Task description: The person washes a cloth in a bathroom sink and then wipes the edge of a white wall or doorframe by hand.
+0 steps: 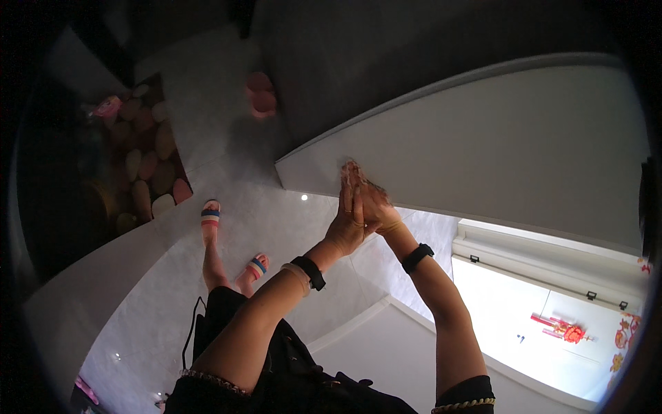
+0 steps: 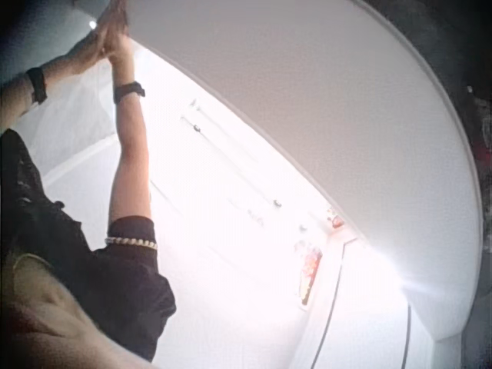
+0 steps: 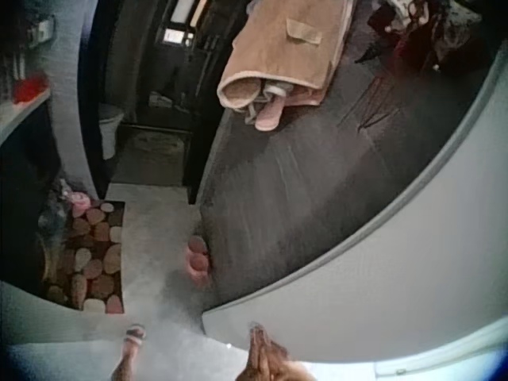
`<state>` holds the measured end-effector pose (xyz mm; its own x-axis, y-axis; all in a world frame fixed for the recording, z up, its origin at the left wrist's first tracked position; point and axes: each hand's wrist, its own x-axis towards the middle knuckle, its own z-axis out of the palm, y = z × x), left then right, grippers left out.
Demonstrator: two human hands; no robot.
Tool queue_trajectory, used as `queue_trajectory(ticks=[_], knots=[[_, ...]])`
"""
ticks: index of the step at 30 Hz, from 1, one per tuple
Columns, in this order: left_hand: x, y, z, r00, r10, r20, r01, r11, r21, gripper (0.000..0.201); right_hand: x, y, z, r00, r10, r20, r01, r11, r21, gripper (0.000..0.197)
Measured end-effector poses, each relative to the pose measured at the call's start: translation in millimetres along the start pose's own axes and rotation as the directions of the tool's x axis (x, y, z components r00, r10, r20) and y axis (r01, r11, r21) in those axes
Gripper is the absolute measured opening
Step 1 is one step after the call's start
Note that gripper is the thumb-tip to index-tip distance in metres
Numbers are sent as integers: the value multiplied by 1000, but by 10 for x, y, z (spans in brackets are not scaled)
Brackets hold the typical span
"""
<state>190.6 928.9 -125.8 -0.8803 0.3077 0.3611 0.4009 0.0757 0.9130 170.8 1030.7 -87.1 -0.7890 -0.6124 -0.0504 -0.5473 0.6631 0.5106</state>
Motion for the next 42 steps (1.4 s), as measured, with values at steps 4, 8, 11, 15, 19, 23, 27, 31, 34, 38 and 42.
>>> queue_trajectory(ticks=[4,8,11,15,19,23,27,31,34,38,42], knots=[[-13,77,77,974,-137,183,146,989,-38,97,-11,89,-118,991,51,120,-78,969,234,54],[151,281,25,904,-263,337,242,965,104,87,37,287,-478,958,218,186,-285,651,703,55],[372,716,-178,947,-143,286,82,973,215,86,-44,393,-661,955,294,39,-275,829,488,57],[722,1021,-393,947,93,309,-160,967,200,87,-10,612,-1135,913,394,-108,-395,918,12,58],[1052,1432,-528,901,337,274,-412,861,299,81,74,858,-1472,726,578,-372,-424,803,419,58],[1294,2162,-729,793,519,320,-610,685,399,77,104,1042,-1956,547,604,-580,-668,732,132,55],[1542,2771,-751,622,686,377,-771,449,452,73,6,1388,-2398,353,582,-732,-729,662,175,52],[1830,3160,-801,403,797,449,-888,221,404,64,165,1636,-2724,-52,611,-790,-445,694,567,49],[1900,3101,-774,293,825,484,-925,116,362,58,364,1696,-2643,-382,620,-685,-219,660,719,48],[1912,2999,-781,323,830,455,-926,179,332,54,376,1553,-2444,-406,670,-622,-155,620,769,49],[1823,2723,-727,312,771,556,-924,109,367,52,306,1310,-2142,-311,759,-572,-161,551,819,50]])
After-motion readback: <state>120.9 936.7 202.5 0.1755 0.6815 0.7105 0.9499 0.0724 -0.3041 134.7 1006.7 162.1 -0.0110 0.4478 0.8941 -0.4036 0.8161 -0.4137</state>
